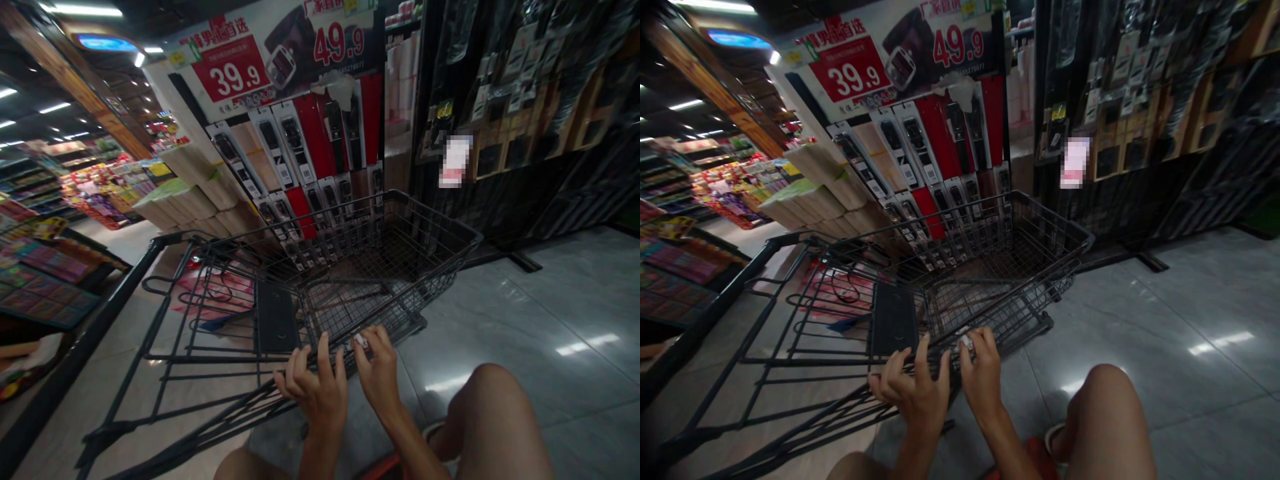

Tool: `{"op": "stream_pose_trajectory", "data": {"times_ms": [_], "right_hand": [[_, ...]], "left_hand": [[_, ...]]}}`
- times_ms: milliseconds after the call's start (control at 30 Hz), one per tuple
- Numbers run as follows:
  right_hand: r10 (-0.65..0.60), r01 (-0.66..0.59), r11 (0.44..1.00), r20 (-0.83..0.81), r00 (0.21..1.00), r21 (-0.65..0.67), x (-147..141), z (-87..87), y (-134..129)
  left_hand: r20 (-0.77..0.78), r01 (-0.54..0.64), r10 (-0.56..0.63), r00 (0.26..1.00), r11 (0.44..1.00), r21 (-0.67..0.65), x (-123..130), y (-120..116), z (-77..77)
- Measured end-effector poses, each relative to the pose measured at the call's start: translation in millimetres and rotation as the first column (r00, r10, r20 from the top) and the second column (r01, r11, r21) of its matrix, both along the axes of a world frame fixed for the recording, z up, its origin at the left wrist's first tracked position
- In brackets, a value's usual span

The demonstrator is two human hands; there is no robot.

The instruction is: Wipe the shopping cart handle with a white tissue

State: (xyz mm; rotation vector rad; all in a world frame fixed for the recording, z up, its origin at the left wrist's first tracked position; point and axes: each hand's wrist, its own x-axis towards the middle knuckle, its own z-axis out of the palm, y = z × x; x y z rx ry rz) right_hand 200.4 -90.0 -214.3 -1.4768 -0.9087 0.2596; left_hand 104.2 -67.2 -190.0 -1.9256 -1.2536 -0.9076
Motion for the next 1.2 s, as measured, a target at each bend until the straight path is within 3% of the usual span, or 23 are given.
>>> {"op": "stream_pose_trajectory", "data": {"times_ms": [367, 500, 667, 833, 967, 1067, 1200], "right_hand": [[-0.030, 0.029, 0.998, -0.006, 1.000, -0.051, 12.7, -55.5, 1.2], [-0.021, 0.021, 0.998, 0.007, 1.000, -0.053, 14.8, -56.9, 2.7], [-0.022, 0.025, 0.996, 0.040, 0.999, -0.084, 18.4, -57.6, 3.4], [-0.021, 0.028, 0.993, 0.066, 0.998, -0.111, 27.1, -71.6, -6.5], [-0.092, 0.097, 0.988, 0.042, 0.995, -0.124, 35.6, -78.3, -20.1], [-0.158, 0.158, 0.984, 0.012, 0.987, -0.080, 38.6, -74.2, -20.3], [-0.130, 0.129, 0.991, -0.024, 0.991, -0.032, 35.1, -63.7, -4.6]], "left_hand": [[0.026, 0.056, -0.061, 0.998, 0.984, 0.168, -5.9, 18.8, -16.1], [0.032, 0.075, -0.082, 0.996, 0.979, 0.187, -7.7, 25.4, -20.3], [0.000, 0.057, -0.058, 0.998, 0.978, 0.200, -4.9, 25.7, -14.1], [-0.035, 0.030, -0.024, 0.999, 0.983, 0.180, -4.4, 23.5, -8.4], [-0.039, 0.029, -0.023, 0.999, 0.988, 0.153, -5.3, 22.6, -6.0], [-0.036, 0.031, -0.027, 0.999, 0.990, 0.137, -5.7, 21.4, -3.6], [-0.028, 0.025, -0.022, 0.999, 0.992, 0.125, -6.7, 19.6, -2.3]]}}
